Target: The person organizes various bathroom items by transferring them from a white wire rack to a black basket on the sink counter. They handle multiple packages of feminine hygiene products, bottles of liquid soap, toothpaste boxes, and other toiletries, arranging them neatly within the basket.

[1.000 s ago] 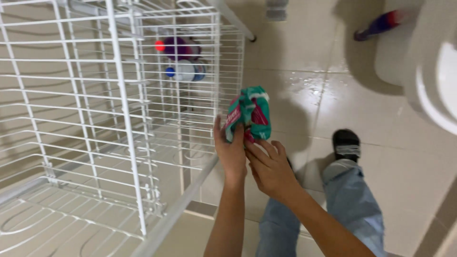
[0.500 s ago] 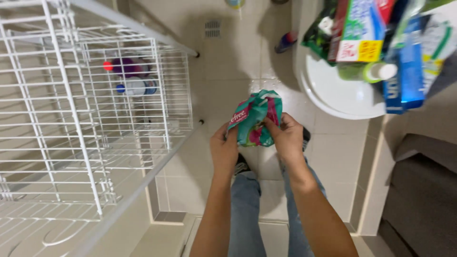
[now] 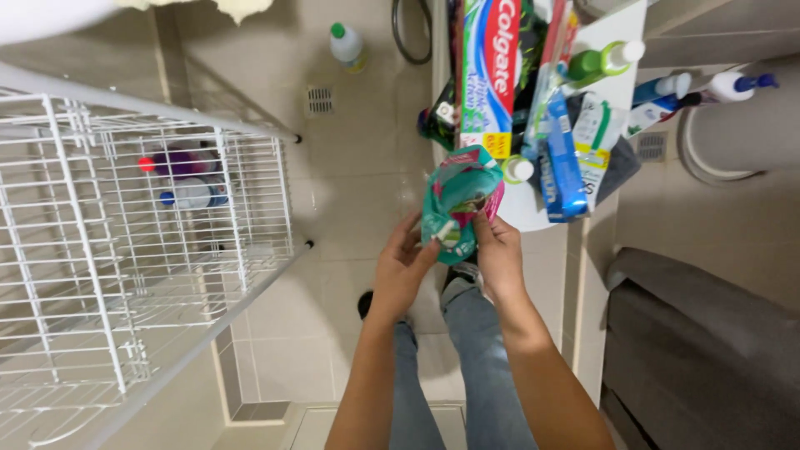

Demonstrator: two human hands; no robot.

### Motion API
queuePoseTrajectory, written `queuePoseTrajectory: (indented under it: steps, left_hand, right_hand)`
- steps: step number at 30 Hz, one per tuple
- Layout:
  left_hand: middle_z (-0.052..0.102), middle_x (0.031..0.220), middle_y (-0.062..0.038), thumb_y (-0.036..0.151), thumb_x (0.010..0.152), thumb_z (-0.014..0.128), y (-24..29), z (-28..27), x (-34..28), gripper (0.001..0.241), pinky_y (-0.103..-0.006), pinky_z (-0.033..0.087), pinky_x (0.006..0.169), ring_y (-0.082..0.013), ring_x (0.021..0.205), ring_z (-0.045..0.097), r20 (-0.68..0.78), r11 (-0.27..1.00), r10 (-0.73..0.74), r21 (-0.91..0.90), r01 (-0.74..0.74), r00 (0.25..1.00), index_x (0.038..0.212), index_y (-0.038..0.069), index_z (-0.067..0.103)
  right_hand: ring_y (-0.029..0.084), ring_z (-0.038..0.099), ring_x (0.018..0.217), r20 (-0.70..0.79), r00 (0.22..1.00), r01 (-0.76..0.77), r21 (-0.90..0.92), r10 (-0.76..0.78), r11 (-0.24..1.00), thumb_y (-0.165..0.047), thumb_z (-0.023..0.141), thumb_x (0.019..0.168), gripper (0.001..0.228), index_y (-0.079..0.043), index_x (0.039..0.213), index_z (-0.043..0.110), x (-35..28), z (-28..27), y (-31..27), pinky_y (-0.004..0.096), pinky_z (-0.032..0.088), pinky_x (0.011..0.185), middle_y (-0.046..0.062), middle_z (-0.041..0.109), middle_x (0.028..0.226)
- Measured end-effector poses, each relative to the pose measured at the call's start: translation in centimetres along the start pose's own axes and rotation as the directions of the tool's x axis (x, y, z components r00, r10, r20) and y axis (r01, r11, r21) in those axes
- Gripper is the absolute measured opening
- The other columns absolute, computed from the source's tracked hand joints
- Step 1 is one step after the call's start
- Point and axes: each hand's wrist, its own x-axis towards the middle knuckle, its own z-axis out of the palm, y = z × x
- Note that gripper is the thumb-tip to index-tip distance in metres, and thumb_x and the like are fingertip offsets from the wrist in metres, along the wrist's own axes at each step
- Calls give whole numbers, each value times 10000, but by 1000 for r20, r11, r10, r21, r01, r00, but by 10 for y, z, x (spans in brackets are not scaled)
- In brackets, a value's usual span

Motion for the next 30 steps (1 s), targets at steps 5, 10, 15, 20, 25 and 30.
queuePoseTrajectory:
  steps: [5,10,15,20,25,30]
  left_hand:
    - [757,1047,-134,147,997,659,-21,9,26,311,-356,620,837,-178,919,716,-104,999,37,-17,-39,994,1298,79,699]
    - [764,995,-127,194,1014,639,-5,33,37,296,-353,619,848,-197,898,742,-146,994,40,-93,-54,988,1274,69,703]
    - [622,1354,-91,567,855,743,39,81,24,722,-434,477,1015,-234,1203,607,18,901,321,302,-311,947,1430,156,596]
    - [760,838,-48,170,919,771,45,99,43,57,-338,571,791,-221,829,753,-135,755,530,525,-393,837,915,128,809]
    - [759,765,-27,204,967,722,48,119,52,144,-330,561,754,-205,782,748,-199,761,533,538,-363,822,866,149,809]
    - [762,782,-86,258,969,703,30,126,56,171,-385,541,716,-225,834,745,-214,799,447,533,-280,869,910,134,805]
  right_hand:
    - [92,639,844,214,977,8,17,-11,1000,-157,484,1094,290,-105,1049,766,1,-39,-41,297,543,871,11,706,869]
    - [210,665,1053,303,953,-53,111,16,992,-123,476,1064,299,-71,1254,701,26,-83,-13,437,506,1030,109,720,1100]
    - [325,611,1058,258,960,196,-346,-108,917,-298,409,1105,407,-30,1200,700,45,-99,-19,503,469,984,219,696,1125]
    - [414,545,1043,210,928,366,-343,-309,865,-144,443,1007,358,33,1307,525,53,-96,-48,542,488,915,297,558,1161]
    - [266,530,1043,-102,745,531,-507,-659,679,-133,781,916,470,-102,1322,546,51,-85,-63,344,510,811,77,480,1248]
    - [262,596,932,110,802,552,-509,-587,660,-149,857,835,185,-181,987,759,75,-82,-43,358,481,863,10,675,1005]
